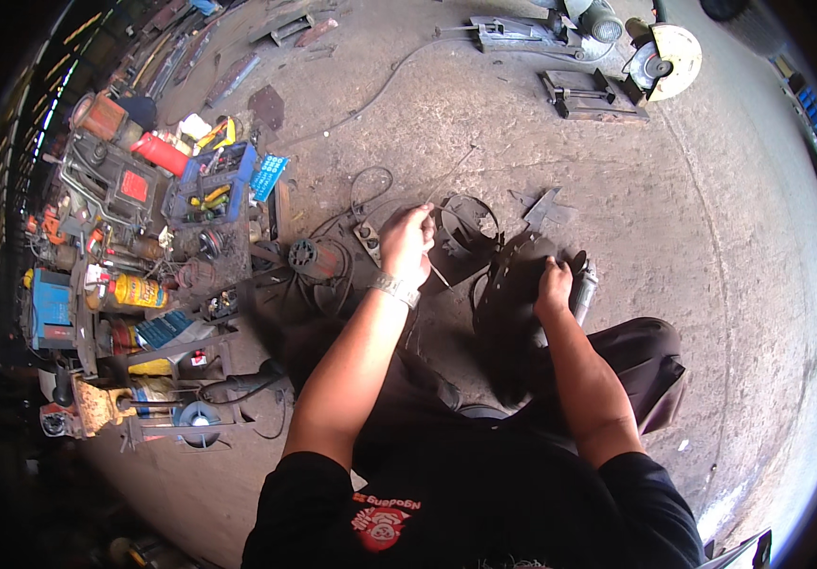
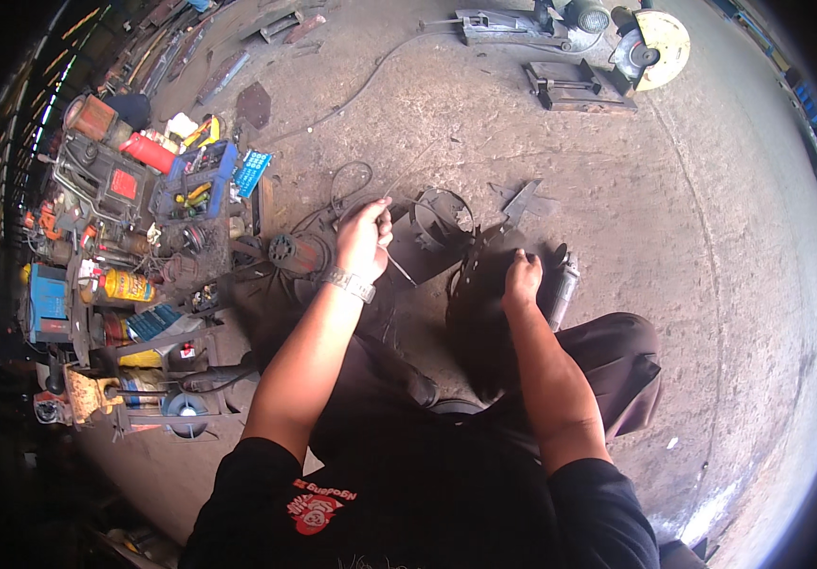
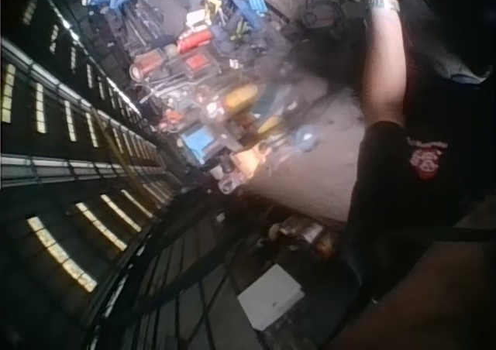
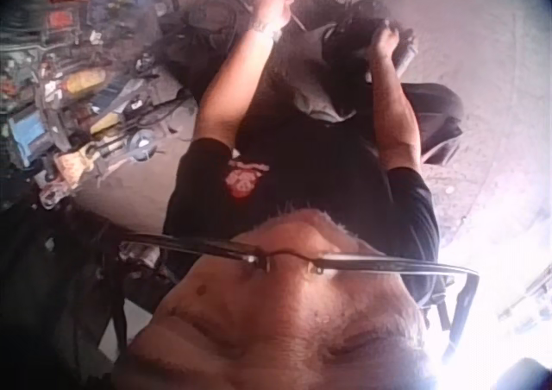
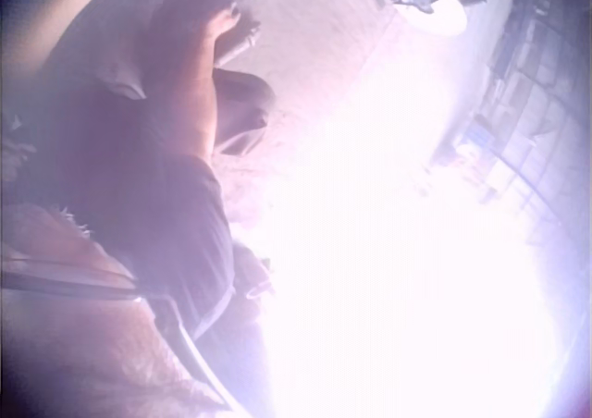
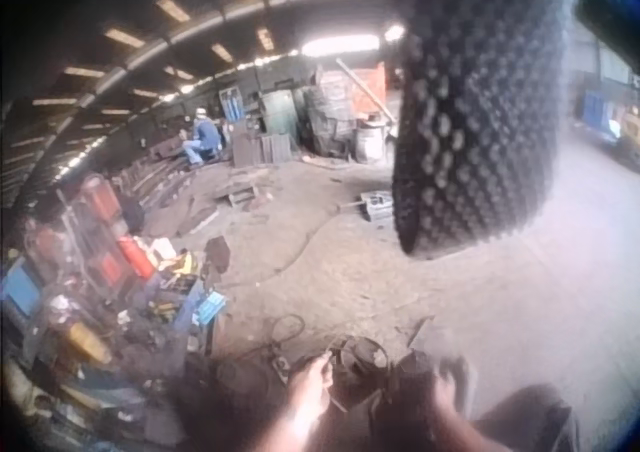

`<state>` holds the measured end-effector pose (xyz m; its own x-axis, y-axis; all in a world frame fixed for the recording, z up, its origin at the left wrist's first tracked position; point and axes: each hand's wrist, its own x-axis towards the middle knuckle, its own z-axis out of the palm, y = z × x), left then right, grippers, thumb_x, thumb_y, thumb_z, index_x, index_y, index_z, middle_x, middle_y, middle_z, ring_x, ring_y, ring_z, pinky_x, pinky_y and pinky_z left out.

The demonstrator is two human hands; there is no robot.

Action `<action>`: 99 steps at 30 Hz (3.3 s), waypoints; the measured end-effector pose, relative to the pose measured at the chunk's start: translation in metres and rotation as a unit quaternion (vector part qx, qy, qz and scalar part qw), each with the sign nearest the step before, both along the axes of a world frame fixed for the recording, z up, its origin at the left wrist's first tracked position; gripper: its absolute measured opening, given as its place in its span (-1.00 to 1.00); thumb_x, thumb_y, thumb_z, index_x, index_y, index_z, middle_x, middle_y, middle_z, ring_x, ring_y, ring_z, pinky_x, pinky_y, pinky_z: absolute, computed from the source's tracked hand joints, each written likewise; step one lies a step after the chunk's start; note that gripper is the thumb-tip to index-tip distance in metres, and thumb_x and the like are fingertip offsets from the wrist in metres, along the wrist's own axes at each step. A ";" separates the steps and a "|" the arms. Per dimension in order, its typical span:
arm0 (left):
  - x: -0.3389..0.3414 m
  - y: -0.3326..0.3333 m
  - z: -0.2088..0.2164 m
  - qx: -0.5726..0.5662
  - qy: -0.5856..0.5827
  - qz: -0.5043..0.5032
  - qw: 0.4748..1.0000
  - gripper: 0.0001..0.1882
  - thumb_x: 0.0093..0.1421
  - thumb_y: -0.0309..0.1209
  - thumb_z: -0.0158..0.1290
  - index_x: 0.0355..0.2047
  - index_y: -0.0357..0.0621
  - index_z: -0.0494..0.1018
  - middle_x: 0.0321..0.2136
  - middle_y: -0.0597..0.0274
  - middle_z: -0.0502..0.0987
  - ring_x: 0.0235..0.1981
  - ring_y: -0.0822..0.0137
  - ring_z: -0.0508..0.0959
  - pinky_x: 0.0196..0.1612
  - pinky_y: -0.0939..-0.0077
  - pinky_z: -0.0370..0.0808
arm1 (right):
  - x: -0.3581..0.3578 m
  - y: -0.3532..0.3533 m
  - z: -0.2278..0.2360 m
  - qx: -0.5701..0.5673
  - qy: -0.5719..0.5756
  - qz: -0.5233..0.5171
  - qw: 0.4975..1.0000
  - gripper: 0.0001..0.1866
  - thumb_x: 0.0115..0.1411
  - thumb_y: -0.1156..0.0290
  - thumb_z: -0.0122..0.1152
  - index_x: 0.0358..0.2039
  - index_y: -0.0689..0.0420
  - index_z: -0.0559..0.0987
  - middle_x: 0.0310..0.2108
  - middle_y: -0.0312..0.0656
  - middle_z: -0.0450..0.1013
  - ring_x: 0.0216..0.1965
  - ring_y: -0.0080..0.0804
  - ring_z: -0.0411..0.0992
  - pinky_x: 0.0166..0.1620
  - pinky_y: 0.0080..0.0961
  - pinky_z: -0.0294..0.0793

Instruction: The person sits on the floor and uses pliers to bend and remove small metal tabs from the edge of a curved metal piece. The person repeatedly repositions the piece and uses the pliers to pull off protruding metal fragments.

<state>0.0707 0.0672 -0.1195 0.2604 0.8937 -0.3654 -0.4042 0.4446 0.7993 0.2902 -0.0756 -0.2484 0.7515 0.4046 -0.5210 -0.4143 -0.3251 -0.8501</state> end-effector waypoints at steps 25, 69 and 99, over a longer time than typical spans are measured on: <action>-0.032 0.059 0.019 -0.026 0.022 -0.052 0.998 -0.79 0.31 -0.39 0.06 -0.16 -0.30 0.48 -0.57 0.37 0.37 -0.62 0.54 0.30 -0.59 0.66 0.19 | 0.065 -0.046 -0.203 -0.442 -0.210 0.316 0.813 -0.59 0.05 0.21 0.36 -0.14 0.20 0.64 -0.12 0.12 0.58 -0.02 0.05 0.55 0.04 -0.14 0.55; -0.072 0.009 0.045 0.124 0.060 -0.066 0.988 -0.91 0.28 -0.54 0.09 -0.26 -0.29 0.56 -0.53 0.35 0.51 -0.61 0.58 0.37 -0.57 0.71 0.24 | -0.100 -0.008 0.157 0.099 -0.034 0.341 0.934 -0.74 0.20 0.47 0.24 -0.10 0.23 0.50 -0.38 -0.32 0.46 -0.41 -0.57 0.33 -0.31 -0.53 0.38; -0.013 -0.018 0.033 0.490 0.386 -0.105 0.774 -0.86 0.27 -0.41 0.14 -0.33 -0.25 0.58 -0.61 0.24 0.53 -0.54 0.50 0.47 -0.42 0.50 0.42 | -0.083 -0.004 0.174 -0.001 -0.306 0.500 0.810 -0.53 0.12 0.39 0.11 0.00 0.42 0.45 -0.17 0.32 0.53 -0.05 0.21 0.52 0.03 -0.09 0.49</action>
